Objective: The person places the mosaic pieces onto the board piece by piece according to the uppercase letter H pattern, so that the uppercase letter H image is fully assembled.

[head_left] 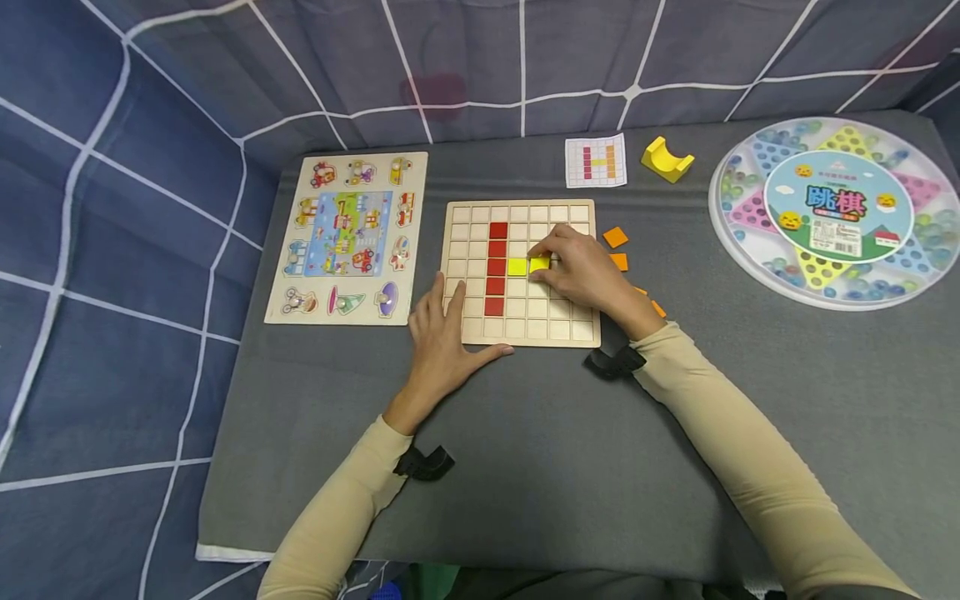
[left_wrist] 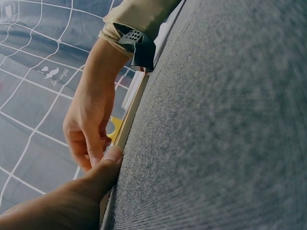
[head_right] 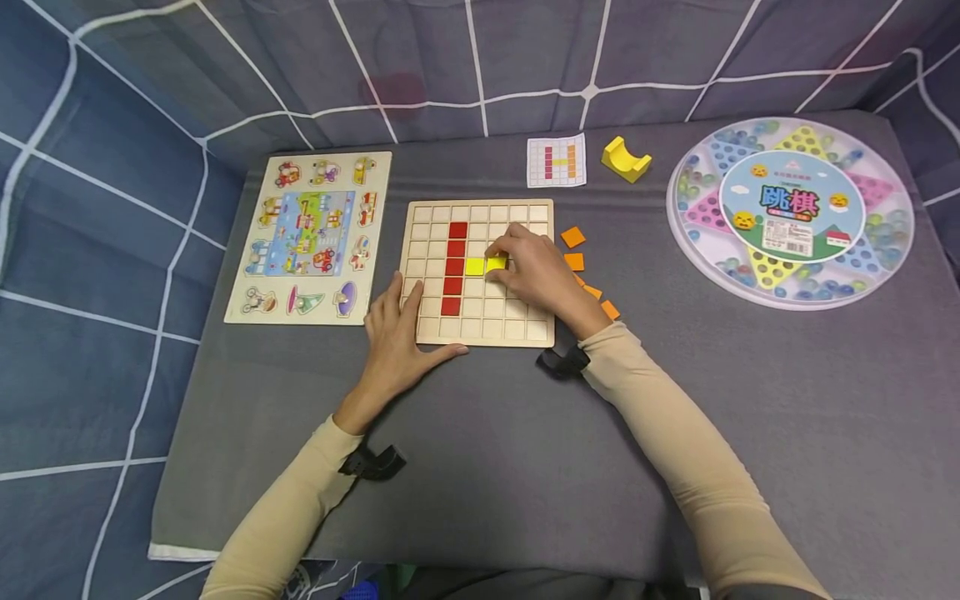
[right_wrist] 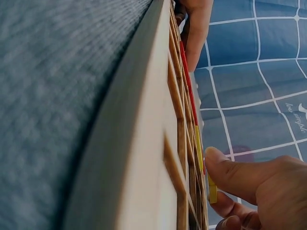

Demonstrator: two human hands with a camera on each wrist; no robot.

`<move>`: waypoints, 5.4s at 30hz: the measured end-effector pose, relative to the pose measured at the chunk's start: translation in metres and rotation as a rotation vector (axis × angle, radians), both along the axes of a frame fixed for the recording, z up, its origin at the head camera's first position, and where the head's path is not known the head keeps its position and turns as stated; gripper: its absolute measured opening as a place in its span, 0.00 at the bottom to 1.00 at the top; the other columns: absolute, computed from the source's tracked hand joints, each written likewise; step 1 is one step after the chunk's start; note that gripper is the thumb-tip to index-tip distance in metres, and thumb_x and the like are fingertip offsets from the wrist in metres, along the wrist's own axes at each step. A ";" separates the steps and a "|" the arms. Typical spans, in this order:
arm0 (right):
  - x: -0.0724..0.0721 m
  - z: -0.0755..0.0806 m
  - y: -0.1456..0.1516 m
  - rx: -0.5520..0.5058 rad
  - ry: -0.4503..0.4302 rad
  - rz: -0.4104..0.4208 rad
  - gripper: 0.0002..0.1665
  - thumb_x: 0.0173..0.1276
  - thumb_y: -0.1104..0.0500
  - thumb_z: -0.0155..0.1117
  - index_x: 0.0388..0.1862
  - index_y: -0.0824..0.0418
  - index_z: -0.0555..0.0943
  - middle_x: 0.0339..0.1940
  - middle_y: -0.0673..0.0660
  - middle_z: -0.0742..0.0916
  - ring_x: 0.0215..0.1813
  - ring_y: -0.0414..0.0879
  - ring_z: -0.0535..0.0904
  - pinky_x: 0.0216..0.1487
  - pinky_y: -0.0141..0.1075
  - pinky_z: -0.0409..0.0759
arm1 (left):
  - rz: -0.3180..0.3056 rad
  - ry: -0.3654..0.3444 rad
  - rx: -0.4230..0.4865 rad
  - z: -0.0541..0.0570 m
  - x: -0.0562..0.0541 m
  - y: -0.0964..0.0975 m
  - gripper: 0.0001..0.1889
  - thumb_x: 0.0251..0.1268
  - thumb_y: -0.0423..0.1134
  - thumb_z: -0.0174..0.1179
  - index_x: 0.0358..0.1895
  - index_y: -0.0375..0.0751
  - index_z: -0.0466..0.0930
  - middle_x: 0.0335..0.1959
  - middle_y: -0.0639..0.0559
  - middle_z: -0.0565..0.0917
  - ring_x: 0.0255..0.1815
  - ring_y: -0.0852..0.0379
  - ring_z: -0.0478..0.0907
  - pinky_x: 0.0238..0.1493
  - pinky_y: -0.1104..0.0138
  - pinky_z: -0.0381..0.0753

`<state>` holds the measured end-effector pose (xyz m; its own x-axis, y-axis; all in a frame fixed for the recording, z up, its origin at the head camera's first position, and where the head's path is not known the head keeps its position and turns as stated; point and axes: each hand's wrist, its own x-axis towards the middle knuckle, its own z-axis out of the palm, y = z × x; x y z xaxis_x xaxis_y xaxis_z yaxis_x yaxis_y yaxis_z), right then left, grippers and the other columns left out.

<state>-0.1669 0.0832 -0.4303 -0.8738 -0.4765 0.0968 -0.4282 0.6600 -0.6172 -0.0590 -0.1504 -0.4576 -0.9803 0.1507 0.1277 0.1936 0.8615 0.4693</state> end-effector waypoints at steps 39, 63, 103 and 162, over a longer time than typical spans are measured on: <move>-0.008 0.010 0.031 -0.055 0.023 -0.034 0.16 0.63 0.60 0.71 0.49 0.62 0.85 0.41 0.60 0.80 0.34 0.49 0.74 0.37 0.41 0.68 | -0.004 0.001 0.003 -0.001 0.000 0.000 0.62 0.38 0.66 0.75 0.75 0.36 0.56 0.78 0.33 0.48 0.74 0.35 0.50 0.66 0.41 0.49; -0.031 -0.010 0.110 0.002 -0.115 -0.113 0.18 0.69 0.63 0.64 0.57 0.60 0.82 0.48 0.62 0.73 0.38 0.49 0.68 0.41 0.40 0.65 | -0.012 0.038 0.024 -0.002 0.000 0.001 0.63 0.36 0.64 0.77 0.75 0.34 0.57 0.77 0.32 0.48 0.73 0.34 0.50 0.65 0.40 0.48; -0.031 -0.011 0.110 -0.006 -0.114 -0.116 0.16 0.70 0.63 0.63 0.56 0.60 0.83 0.47 0.61 0.72 0.38 0.49 0.67 0.40 0.39 0.63 | -0.013 0.016 0.035 -0.002 -0.001 0.000 0.62 0.37 0.65 0.76 0.75 0.34 0.57 0.77 0.32 0.48 0.73 0.35 0.50 0.65 0.41 0.47; -0.050 -0.003 0.039 -0.076 -0.078 -0.088 0.18 0.60 0.58 0.75 0.47 0.64 0.86 0.44 0.63 0.80 0.46 0.57 0.67 0.48 0.44 0.59 | -0.012 0.000 0.008 -0.002 -0.001 0.000 0.62 0.38 0.66 0.75 0.76 0.36 0.56 0.78 0.33 0.48 0.74 0.35 0.49 0.66 0.41 0.49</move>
